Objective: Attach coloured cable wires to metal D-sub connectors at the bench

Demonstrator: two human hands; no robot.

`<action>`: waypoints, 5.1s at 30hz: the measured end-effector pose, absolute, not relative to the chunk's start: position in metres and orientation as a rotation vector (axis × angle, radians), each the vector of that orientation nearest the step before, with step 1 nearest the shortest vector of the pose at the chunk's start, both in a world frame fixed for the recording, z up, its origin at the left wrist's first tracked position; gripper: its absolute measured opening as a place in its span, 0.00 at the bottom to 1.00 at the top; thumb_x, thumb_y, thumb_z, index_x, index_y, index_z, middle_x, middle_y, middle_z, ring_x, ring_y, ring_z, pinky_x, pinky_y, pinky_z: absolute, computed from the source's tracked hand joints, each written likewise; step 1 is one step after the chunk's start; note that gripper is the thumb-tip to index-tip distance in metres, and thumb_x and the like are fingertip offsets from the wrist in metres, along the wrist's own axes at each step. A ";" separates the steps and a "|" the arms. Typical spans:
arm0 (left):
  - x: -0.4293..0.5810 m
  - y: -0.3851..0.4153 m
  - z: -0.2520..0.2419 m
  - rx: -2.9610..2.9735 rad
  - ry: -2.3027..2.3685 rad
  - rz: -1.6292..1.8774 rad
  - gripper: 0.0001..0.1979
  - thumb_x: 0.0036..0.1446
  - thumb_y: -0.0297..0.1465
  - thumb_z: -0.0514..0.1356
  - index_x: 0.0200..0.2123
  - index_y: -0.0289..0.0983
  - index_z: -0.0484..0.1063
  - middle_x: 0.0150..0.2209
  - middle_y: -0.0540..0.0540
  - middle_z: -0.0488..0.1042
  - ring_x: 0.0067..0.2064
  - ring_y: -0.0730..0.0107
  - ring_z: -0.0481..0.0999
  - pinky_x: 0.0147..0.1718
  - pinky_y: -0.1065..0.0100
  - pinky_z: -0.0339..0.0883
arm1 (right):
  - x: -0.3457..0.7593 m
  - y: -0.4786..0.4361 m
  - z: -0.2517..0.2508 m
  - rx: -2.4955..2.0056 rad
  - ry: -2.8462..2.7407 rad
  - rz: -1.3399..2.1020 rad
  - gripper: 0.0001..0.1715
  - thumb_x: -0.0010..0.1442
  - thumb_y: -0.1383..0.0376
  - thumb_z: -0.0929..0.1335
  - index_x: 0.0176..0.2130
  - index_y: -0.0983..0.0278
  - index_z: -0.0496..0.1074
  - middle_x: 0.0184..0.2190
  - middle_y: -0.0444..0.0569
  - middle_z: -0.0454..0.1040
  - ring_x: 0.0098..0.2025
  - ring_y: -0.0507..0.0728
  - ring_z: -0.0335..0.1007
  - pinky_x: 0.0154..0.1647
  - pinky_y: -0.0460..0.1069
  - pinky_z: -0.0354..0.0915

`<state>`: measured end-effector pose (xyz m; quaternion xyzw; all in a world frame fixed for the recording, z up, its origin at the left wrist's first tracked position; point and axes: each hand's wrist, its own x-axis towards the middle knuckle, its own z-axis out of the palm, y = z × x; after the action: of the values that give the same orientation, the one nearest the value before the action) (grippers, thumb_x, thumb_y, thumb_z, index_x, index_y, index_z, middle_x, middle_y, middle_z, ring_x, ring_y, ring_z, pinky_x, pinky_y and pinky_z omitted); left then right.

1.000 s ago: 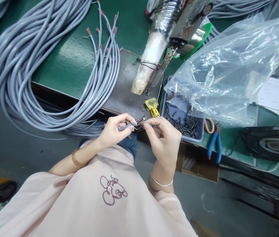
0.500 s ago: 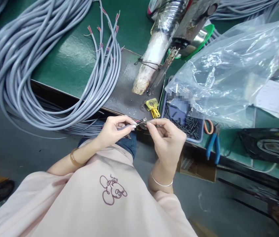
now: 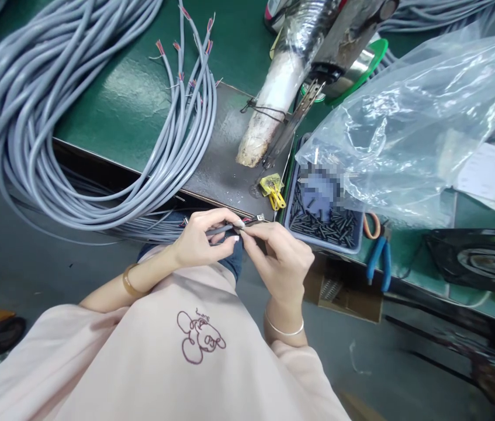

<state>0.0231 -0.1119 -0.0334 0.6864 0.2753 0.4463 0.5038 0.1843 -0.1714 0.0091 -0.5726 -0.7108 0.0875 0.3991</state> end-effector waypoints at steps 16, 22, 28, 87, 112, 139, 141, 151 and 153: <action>0.032 -0.113 -0.032 1.633 0.796 1.273 0.03 0.57 0.23 0.63 0.35 0.35 0.76 0.32 0.47 0.81 0.30 0.78 0.77 0.28 0.80 0.69 | 0.188 -0.164 0.000 -1.608 -1.463 0.207 0.05 0.62 0.66 0.72 0.36 0.61 0.82 0.26 0.42 0.80 0.18 0.47 0.63 0.19 0.44 0.59; 0.039 -0.111 -0.031 1.623 0.936 1.262 0.02 0.57 0.25 0.63 0.31 0.35 0.75 0.29 0.49 0.79 0.24 0.81 0.70 0.23 0.79 0.63 | 0.188 -0.158 -0.024 -1.358 -1.615 -0.246 0.10 0.63 0.73 0.71 0.41 0.58 0.80 0.34 0.43 0.85 0.33 0.54 0.83 0.36 0.46 0.76; 0.041 -0.105 -0.031 1.413 1.018 1.165 0.05 0.55 0.29 0.66 0.29 0.36 0.73 0.21 0.54 0.69 0.19 0.82 0.61 0.19 0.77 0.54 | 0.189 -0.159 -0.023 -1.481 -1.652 -0.129 0.07 0.64 0.69 0.72 0.42 0.59 0.79 0.24 0.39 0.79 0.18 0.47 0.70 0.20 0.42 0.65; 0.038 -0.094 -0.023 1.184 0.827 1.105 0.09 0.47 0.27 0.68 0.34 0.36 0.73 0.30 0.50 0.77 0.28 0.79 0.74 0.27 0.78 0.68 | 0.188 -0.149 -0.008 -1.468 -1.616 0.000 0.07 0.63 0.70 0.72 0.34 0.60 0.72 0.36 0.44 0.83 0.39 0.53 0.83 0.37 0.47 0.77; 0.047 -0.077 -0.020 1.348 0.998 1.114 0.04 0.50 0.27 0.68 0.26 0.37 0.75 0.27 0.48 0.77 0.26 0.75 0.73 0.20 0.75 0.60 | 0.190 -0.134 -0.015 -1.472 -1.601 -0.118 0.06 0.65 0.69 0.70 0.35 0.60 0.70 0.36 0.45 0.83 0.38 0.54 0.84 0.36 0.48 0.78; 0.035 -0.087 -0.013 1.121 0.785 0.839 0.08 0.52 0.33 0.67 0.30 0.35 0.72 0.22 0.53 0.67 0.20 0.83 0.58 0.18 0.76 0.51 | 0.206 -0.154 0.012 -1.355 -1.235 0.243 0.16 0.65 0.50 0.71 0.37 0.60 0.78 0.19 0.37 0.66 0.17 0.47 0.58 0.17 0.45 0.53; 0.035 -0.086 -0.015 1.089 0.777 0.856 0.09 0.51 0.33 0.68 0.30 0.35 0.72 0.23 0.54 0.69 0.19 0.83 0.58 0.17 0.76 0.52 | 0.212 -0.156 0.011 -1.294 -1.270 0.312 0.25 0.65 0.43 0.67 0.42 0.59 0.80 0.20 0.39 0.68 0.18 0.49 0.61 0.18 0.46 0.57; 0.030 -0.081 -0.019 0.992 0.746 0.877 0.12 0.50 0.34 0.71 0.29 0.35 0.72 0.26 0.49 0.76 0.17 0.85 0.59 0.15 0.76 0.53 | 0.241 -0.176 0.000 -1.461 -1.884 0.157 0.07 0.64 0.69 0.71 0.36 0.58 0.79 0.37 0.43 0.85 0.48 0.62 0.84 0.69 0.72 0.62; 0.030 -0.080 -0.019 0.965 0.742 0.861 0.12 0.50 0.34 0.71 0.28 0.35 0.71 0.28 0.47 0.78 0.17 0.86 0.57 0.14 0.76 0.52 | 0.236 -0.179 0.003 -1.361 -1.812 0.180 0.09 0.66 0.68 0.69 0.37 0.58 0.80 0.28 0.41 0.82 0.35 0.58 0.84 0.60 0.68 0.74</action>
<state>0.0302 -0.0798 -0.0189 0.4392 0.3375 0.3918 0.7346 0.2360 -0.1788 0.0027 -0.5431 -0.7231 0.0720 0.4207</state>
